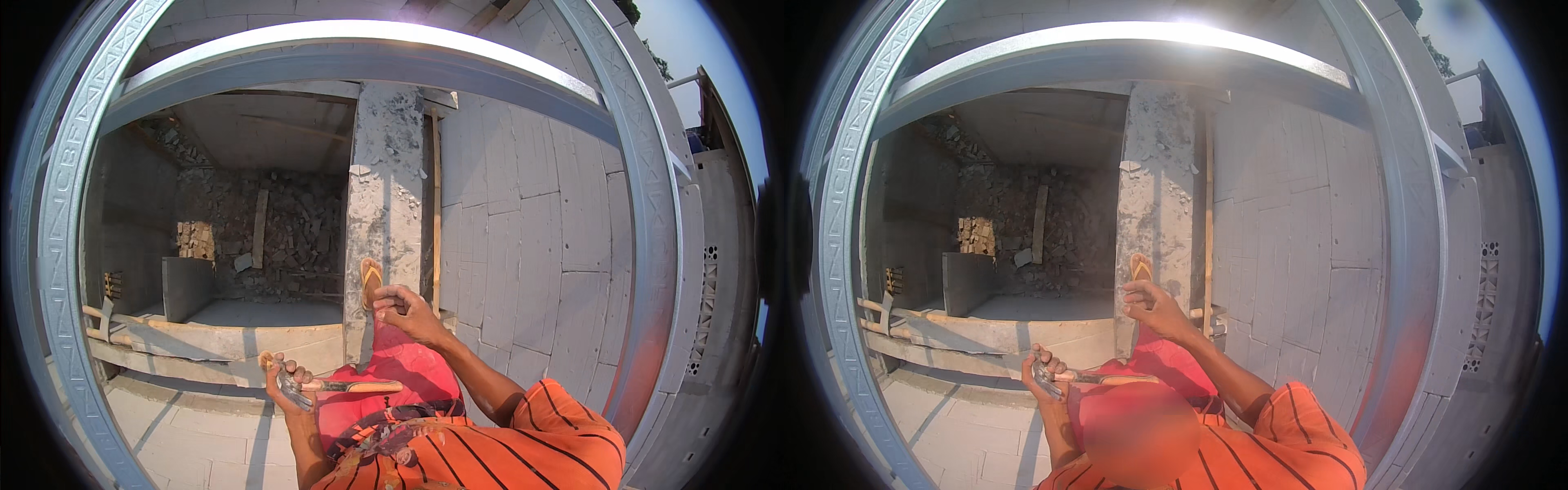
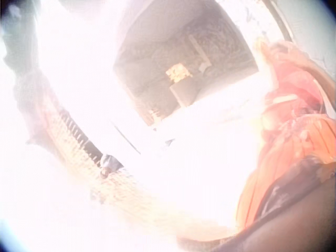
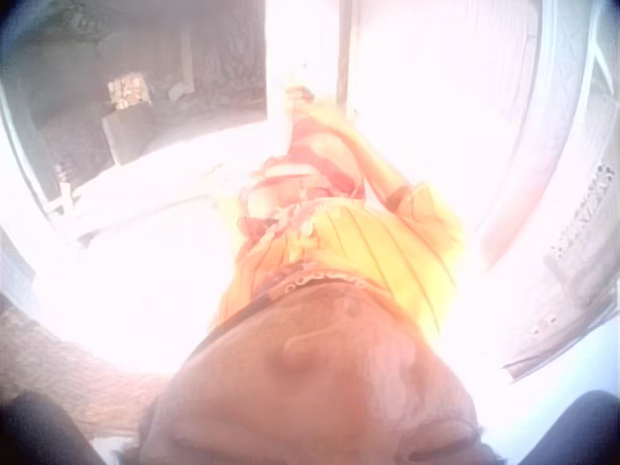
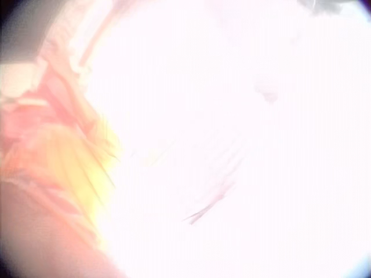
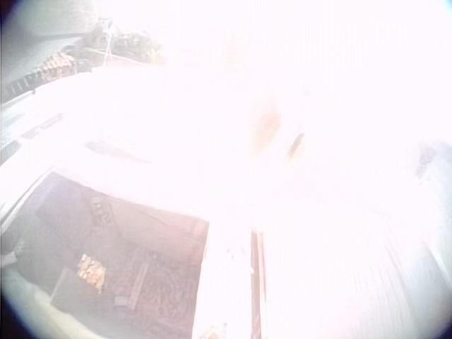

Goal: The person positions a long metal truss onto a roof frame and secures it using a hammer and nails. They repeatedly adjust the truss alignment and hammer nails into the connection points to fasten the structure.

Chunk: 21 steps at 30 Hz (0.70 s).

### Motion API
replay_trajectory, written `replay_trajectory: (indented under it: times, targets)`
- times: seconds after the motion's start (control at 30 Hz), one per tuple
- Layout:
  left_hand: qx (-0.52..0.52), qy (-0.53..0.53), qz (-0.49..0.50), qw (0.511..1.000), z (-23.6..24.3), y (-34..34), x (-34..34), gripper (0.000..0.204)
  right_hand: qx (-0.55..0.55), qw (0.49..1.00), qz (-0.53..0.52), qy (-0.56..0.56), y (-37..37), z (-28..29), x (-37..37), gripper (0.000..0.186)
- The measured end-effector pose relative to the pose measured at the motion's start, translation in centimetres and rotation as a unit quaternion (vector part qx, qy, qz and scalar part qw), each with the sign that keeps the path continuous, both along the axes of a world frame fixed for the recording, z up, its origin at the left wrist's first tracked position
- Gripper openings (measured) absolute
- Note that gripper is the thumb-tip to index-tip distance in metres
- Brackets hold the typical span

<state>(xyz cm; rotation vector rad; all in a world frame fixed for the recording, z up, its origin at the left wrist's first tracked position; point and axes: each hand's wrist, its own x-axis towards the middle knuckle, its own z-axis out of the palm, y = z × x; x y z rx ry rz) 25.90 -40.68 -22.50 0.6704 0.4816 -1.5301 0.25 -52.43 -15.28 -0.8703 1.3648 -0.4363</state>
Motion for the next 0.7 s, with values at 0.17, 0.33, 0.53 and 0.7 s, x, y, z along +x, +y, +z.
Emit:
replay_trajectory:
  times: [0.17,0.33,0.53,0.7]
  targets:
    - [-0.185,-0.03,-0.064,0.98,13.2,-4.7,3.6,0.025,-0.199,0.941,0.271,0.019,4.3,8.5,8.8,0.05]
    - [-0.384,-0.009,-0.228,0.894,22.1,-6.3,7.0,0.028,-0.278,0.936,0.208,0.054,9.1,13.2,16.1,0.04]
    - [-0.315,-0.771,-0.204,0.515,29.7,-13.6,12.2,0.067,-0.287,0.946,-0.02,0.152,15.1,12.9,16.3,0.027]
    - [-0.079,-0.904,-0.193,0.374,32.5,-20.8,22.9,0.086,-0.217,0.96,-0.041,0.172,20.0,8.7,15.6,0.031]
